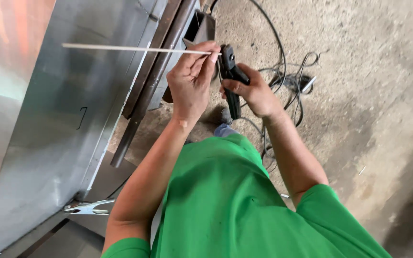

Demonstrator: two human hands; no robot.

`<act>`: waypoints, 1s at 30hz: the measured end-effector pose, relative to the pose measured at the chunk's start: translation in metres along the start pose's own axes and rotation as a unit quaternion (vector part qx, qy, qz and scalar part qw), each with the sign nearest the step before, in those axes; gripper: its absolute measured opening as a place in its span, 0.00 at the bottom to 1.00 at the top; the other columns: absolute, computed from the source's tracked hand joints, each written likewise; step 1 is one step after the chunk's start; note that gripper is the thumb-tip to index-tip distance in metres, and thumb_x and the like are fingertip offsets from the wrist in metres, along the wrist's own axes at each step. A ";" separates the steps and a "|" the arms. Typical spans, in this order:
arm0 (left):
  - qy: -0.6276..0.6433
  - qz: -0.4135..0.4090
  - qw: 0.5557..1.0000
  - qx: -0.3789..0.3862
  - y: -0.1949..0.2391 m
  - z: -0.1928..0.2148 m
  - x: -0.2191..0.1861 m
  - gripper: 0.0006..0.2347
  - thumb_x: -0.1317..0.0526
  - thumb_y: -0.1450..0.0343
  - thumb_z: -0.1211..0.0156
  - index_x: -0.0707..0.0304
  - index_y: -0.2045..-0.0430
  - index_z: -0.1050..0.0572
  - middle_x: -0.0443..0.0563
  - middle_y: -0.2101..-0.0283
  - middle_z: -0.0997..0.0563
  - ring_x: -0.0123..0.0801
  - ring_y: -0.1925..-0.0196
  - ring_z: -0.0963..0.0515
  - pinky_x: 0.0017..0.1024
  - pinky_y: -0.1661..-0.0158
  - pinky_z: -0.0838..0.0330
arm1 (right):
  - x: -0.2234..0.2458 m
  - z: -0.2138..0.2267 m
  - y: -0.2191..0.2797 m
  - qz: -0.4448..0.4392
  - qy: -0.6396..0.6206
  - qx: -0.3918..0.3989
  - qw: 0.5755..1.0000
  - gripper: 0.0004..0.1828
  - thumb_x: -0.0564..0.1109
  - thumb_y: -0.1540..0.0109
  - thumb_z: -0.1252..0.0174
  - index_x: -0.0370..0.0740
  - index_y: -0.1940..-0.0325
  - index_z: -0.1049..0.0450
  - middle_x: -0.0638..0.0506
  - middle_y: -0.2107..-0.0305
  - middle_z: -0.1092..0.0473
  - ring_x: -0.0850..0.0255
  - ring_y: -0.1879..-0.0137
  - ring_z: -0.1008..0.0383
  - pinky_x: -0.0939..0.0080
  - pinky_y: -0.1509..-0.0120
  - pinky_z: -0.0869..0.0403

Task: The person inserts a welding rod into an electrode holder, then welds along the seam of a large sheet-metal panel on a work table, producing a bright arc. Between welds they wipe the seam area with a blue cloth and hold a chipping hammer nearby, repeating weld passes along the joint.

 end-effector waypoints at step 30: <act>0.184 0.114 0.919 0.329 -0.154 -0.134 0.006 0.12 0.54 0.23 0.42 0.65 0.65 0.22 0.50 0.69 0.20 0.31 0.65 0.19 0.34 0.60 0.23 | 0.224 0.055 -0.108 0.270 0.100 0.107 0.952 0.23 0.51 0.27 0.40 0.23 0.46 0.26 0.34 0.61 0.26 0.35 0.43 0.20 0.38 0.31 0.26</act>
Point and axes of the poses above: each hand's wrist, its own y-axis away from the middle knuckle, its own z-axis out of the back of the hand, x = y × z, the point moved 7 cm from there along -y, towards the middle knuckle
